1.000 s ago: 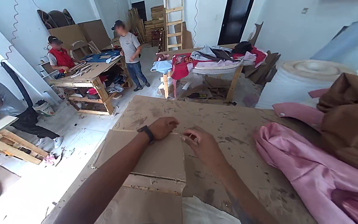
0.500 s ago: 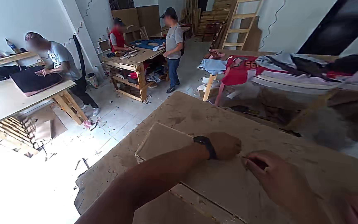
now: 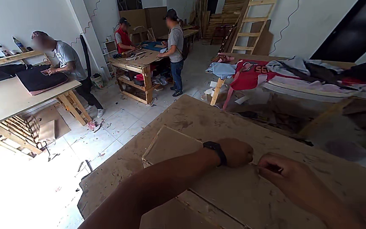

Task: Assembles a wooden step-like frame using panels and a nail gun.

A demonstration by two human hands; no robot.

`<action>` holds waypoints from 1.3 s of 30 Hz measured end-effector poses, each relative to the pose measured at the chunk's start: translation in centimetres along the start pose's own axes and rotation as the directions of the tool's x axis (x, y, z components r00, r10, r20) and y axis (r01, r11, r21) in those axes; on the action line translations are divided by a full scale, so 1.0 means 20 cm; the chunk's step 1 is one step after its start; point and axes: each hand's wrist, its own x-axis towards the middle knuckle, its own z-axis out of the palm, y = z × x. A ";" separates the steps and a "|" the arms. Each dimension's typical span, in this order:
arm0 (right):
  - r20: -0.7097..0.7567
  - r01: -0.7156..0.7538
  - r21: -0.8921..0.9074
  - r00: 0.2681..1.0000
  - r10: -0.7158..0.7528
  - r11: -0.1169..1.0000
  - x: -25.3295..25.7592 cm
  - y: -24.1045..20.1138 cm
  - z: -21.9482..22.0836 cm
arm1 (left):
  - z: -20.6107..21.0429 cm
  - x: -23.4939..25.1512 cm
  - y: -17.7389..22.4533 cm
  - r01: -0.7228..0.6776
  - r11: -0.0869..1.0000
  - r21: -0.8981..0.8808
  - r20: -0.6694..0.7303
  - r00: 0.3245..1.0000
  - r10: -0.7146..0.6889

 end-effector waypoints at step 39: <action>0.065 0.039 -0.132 0.997 -0.031 0.990 -0.08 -0.19 -0.04 | 0.01 0.01 0.00 -0.025 1.000 0.012 0.005 1.000 0.025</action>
